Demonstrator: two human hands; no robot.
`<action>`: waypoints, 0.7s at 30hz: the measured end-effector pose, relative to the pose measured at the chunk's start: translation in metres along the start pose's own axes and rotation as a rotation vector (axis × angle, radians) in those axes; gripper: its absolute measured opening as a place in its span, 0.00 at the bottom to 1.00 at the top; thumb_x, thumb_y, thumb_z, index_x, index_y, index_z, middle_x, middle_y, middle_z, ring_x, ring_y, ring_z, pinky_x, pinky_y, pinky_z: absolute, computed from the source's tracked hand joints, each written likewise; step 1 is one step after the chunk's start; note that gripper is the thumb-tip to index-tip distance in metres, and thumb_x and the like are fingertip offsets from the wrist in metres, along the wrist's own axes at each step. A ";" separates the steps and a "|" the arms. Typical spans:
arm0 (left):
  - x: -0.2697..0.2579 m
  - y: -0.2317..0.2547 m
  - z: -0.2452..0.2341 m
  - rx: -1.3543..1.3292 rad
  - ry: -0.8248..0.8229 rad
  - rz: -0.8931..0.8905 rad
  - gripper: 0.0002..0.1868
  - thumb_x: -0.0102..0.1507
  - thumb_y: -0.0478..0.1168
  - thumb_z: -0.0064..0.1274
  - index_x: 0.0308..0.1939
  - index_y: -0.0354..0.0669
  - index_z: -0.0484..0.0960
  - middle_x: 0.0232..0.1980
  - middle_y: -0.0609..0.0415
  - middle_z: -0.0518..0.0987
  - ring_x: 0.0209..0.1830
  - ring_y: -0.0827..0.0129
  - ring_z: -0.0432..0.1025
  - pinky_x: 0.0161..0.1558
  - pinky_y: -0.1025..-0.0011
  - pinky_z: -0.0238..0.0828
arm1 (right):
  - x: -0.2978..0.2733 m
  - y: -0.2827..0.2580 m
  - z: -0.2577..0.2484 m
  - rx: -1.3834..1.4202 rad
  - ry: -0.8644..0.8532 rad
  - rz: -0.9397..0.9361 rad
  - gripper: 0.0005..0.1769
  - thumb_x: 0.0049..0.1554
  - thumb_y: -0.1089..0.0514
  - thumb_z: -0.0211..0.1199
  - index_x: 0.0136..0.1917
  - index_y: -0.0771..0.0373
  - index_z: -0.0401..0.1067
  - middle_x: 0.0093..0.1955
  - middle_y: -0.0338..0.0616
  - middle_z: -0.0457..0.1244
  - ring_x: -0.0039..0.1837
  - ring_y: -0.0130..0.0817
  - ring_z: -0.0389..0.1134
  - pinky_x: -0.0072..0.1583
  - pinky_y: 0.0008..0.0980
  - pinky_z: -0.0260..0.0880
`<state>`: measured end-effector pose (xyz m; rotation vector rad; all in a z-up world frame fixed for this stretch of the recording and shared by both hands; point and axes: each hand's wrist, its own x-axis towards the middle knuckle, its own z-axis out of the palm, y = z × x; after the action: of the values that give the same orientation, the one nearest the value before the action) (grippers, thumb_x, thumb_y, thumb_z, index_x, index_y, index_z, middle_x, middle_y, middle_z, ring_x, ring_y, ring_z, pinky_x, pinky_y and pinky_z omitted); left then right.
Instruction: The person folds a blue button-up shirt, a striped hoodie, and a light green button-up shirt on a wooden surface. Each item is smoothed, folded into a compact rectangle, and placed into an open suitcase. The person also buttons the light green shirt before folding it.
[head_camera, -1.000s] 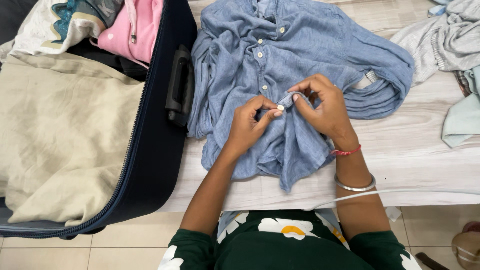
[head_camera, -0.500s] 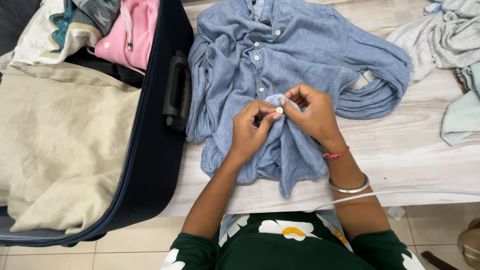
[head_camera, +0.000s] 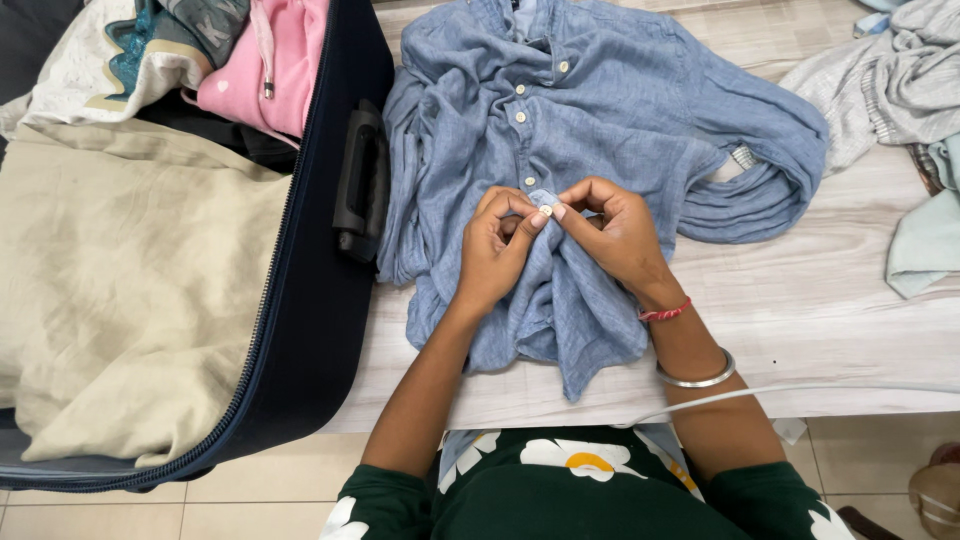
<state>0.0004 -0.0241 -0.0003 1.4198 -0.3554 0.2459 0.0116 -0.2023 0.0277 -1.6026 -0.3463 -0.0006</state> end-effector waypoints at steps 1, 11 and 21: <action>0.000 0.000 -0.001 0.014 0.000 -0.014 0.06 0.69 0.34 0.57 0.40 0.33 0.79 0.51 0.56 0.72 0.39 0.84 0.69 0.39 0.83 0.69 | 0.000 0.000 0.000 0.003 -0.006 -0.003 0.05 0.62 0.62 0.65 0.51 0.66 0.74 0.48 0.37 0.70 0.49 0.15 0.68 0.47 0.15 0.68; 0.005 0.016 -0.003 -0.007 -0.100 0.041 0.07 0.67 0.33 0.57 0.41 0.38 0.72 0.60 0.54 0.80 0.48 0.82 0.77 0.49 0.80 0.76 | -0.002 -0.006 -0.011 -0.147 -0.108 -0.023 0.05 0.61 0.61 0.68 0.49 0.64 0.77 0.44 0.34 0.70 0.41 0.13 0.63 0.41 0.16 0.62; -0.004 0.031 -0.004 0.767 0.040 0.395 0.10 0.64 0.31 0.59 0.48 0.48 0.85 0.43 0.54 0.85 0.36 0.64 0.81 0.36 0.71 0.76 | 0.000 -0.006 -0.011 -0.213 -0.132 -0.057 0.06 0.60 0.60 0.67 0.49 0.65 0.76 0.42 0.33 0.69 0.42 0.11 0.64 0.43 0.15 0.64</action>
<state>-0.0144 -0.0159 0.0258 2.0839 -0.5408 0.7941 0.0123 -0.2133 0.0344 -1.8073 -0.5078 0.0256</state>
